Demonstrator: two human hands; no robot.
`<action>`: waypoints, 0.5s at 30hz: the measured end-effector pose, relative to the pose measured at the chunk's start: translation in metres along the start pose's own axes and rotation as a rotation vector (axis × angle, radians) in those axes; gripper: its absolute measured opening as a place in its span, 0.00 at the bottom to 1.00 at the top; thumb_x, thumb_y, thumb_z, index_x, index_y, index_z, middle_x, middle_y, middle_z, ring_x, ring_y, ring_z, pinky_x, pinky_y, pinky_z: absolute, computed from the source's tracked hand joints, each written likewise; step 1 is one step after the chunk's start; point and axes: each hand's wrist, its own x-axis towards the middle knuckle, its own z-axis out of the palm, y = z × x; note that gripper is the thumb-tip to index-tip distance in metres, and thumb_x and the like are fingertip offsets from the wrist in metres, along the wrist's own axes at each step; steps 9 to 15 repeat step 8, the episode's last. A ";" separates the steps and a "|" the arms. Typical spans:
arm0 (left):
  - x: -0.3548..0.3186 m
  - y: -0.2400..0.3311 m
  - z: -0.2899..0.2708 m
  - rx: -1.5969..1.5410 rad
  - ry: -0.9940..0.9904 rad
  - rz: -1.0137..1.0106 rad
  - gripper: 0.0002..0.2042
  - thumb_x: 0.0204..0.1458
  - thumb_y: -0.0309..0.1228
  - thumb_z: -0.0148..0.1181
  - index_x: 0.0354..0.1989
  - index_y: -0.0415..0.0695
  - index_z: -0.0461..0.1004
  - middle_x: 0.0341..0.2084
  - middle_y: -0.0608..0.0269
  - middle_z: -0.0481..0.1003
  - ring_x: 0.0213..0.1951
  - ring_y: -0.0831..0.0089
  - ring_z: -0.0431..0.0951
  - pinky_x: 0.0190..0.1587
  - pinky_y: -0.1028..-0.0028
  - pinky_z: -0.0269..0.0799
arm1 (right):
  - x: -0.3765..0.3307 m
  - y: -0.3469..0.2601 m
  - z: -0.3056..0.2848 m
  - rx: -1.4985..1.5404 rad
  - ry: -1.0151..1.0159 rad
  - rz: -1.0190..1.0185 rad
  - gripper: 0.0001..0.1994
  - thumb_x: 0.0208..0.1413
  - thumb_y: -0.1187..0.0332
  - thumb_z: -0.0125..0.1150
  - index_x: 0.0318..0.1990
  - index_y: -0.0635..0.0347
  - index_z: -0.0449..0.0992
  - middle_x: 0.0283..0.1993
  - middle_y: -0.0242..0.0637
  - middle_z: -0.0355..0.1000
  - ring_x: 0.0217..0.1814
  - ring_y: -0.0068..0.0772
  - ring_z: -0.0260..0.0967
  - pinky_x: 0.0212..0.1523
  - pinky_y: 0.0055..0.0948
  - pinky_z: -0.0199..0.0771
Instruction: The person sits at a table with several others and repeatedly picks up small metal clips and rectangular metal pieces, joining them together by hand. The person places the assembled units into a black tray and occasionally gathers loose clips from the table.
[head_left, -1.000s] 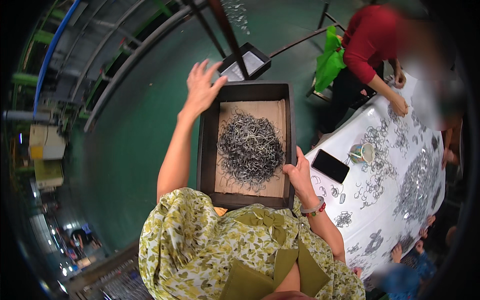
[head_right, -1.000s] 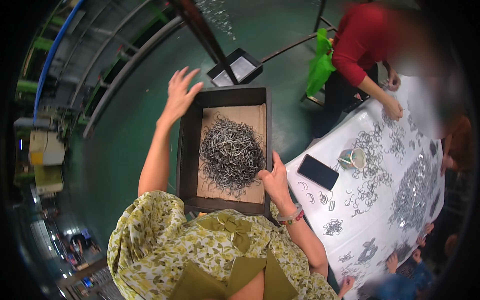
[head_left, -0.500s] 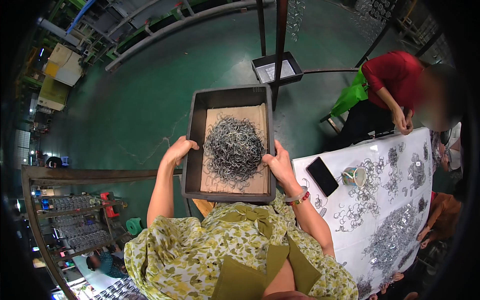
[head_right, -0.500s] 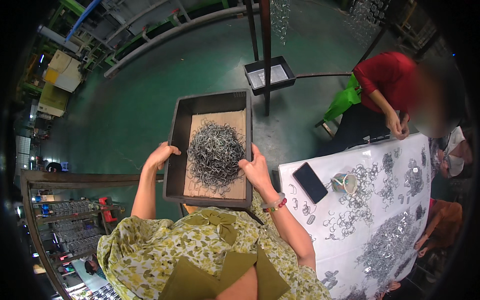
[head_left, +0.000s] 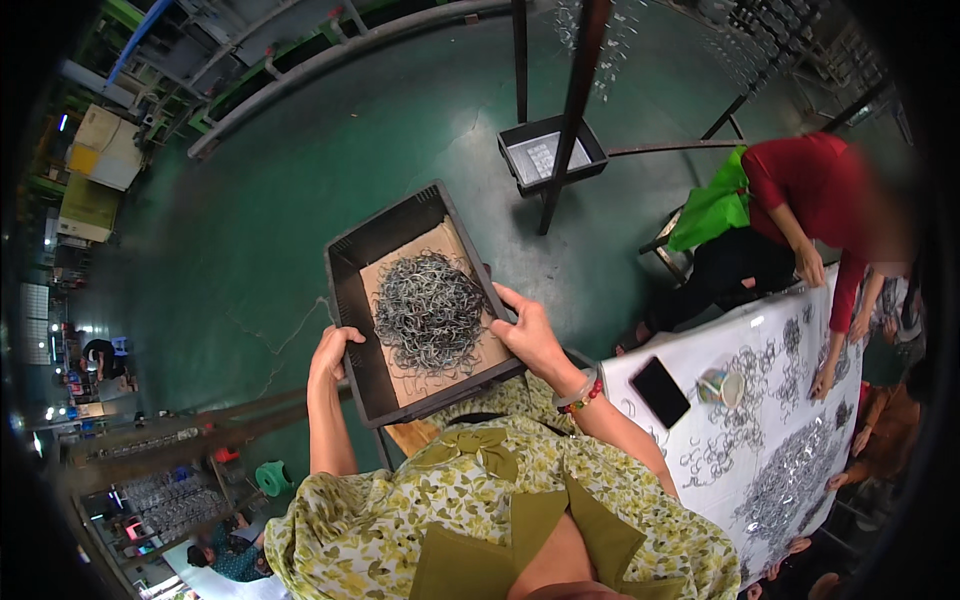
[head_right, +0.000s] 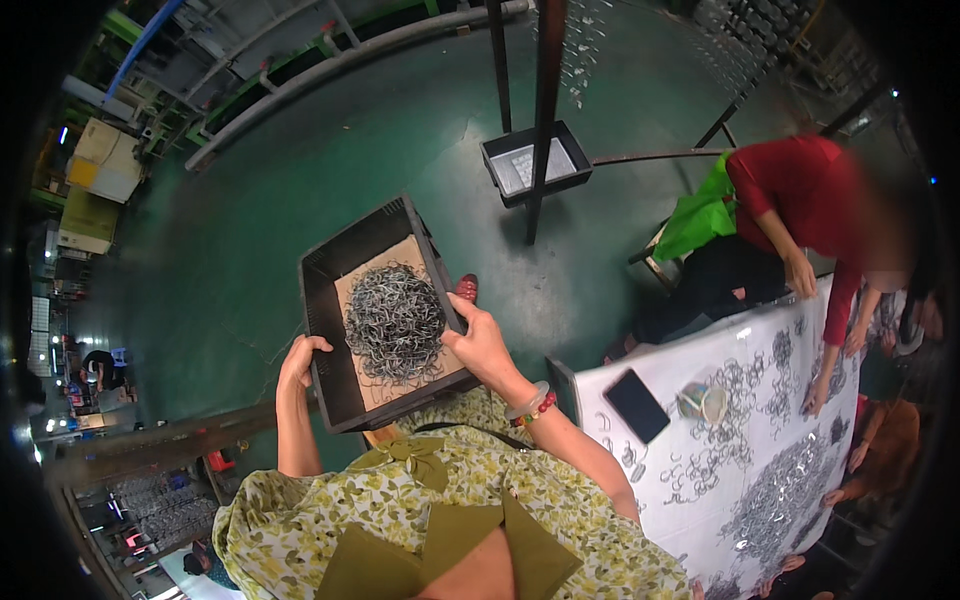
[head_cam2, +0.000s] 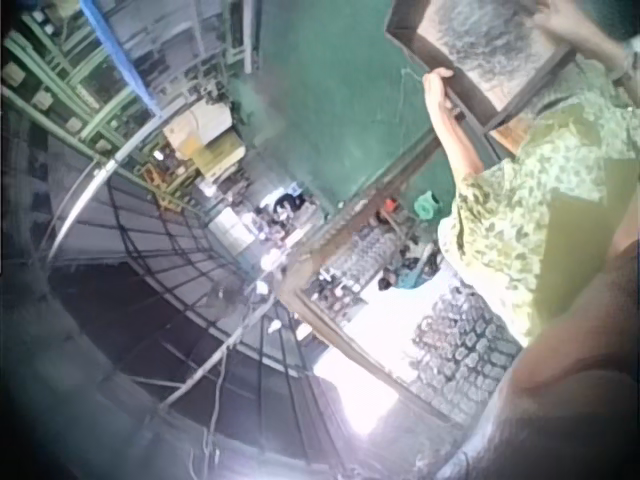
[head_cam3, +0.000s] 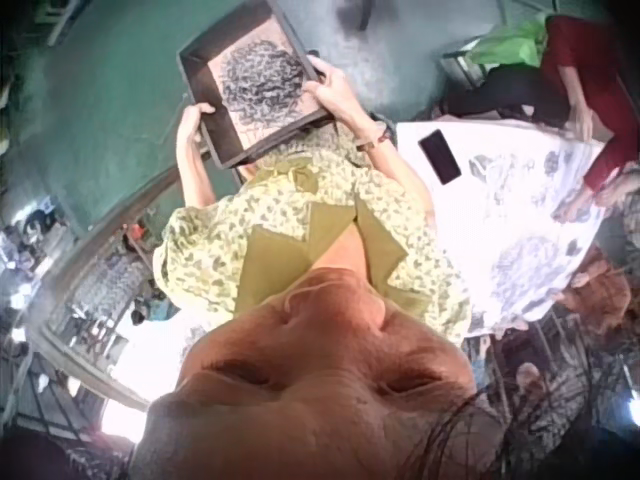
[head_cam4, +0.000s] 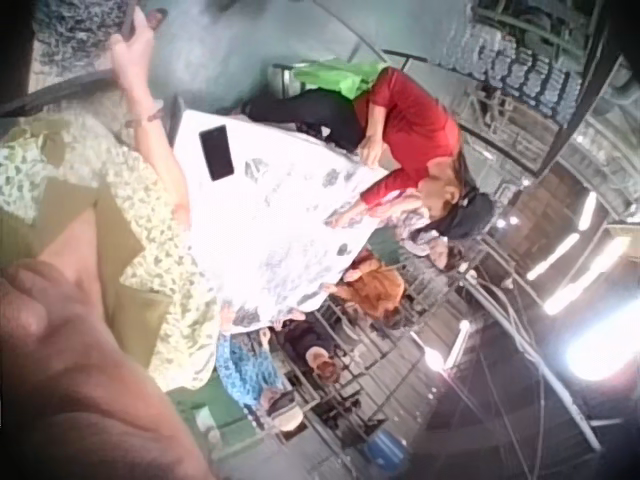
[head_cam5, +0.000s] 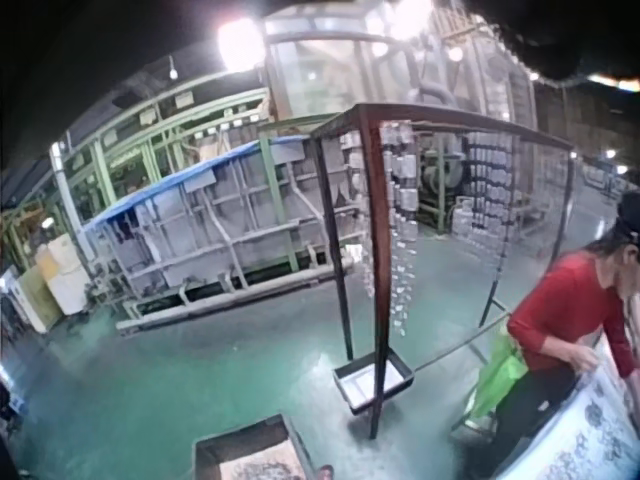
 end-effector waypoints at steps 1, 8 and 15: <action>0.018 0.011 0.000 -0.008 0.021 -0.009 0.20 0.37 0.23 0.58 0.42 0.37 0.64 0.31 0.50 0.72 0.30 0.58 0.79 0.33 0.60 0.80 | 0.025 -0.004 0.004 -0.060 0.005 -0.064 0.30 0.48 0.77 0.52 0.63 0.70 0.65 0.59 0.42 0.69 0.53 0.25 0.67 0.54 0.22 0.66; 0.176 0.100 -0.011 0.210 -0.146 -0.168 0.43 0.44 0.31 0.61 0.71 0.37 0.48 0.61 0.46 0.65 0.37 0.67 0.78 0.40 0.69 0.74 | 0.230 -0.007 0.009 -0.237 -0.109 -0.077 0.35 0.46 0.77 0.54 0.67 0.63 0.61 0.72 0.44 0.56 0.76 0.39 0.47 0.74 0.31 0.42; 0.176 0.100 -0.011 0.210 -0.146 -0.168 0.43 0.44 0.31 0.61 0.71 0.37 0.48 0.61 0.46 0.65 0.37 0.67 0.78 0.40 0.69 0.74 | 0.230 -0.007 0.009 -0.237 -0.109 -0.077 0.35 0.46 0.77 0.54 0.67 0.63 0.61 0.72 0.44 0.56 0.76 0.39 0.47 0.74 0.31 0.42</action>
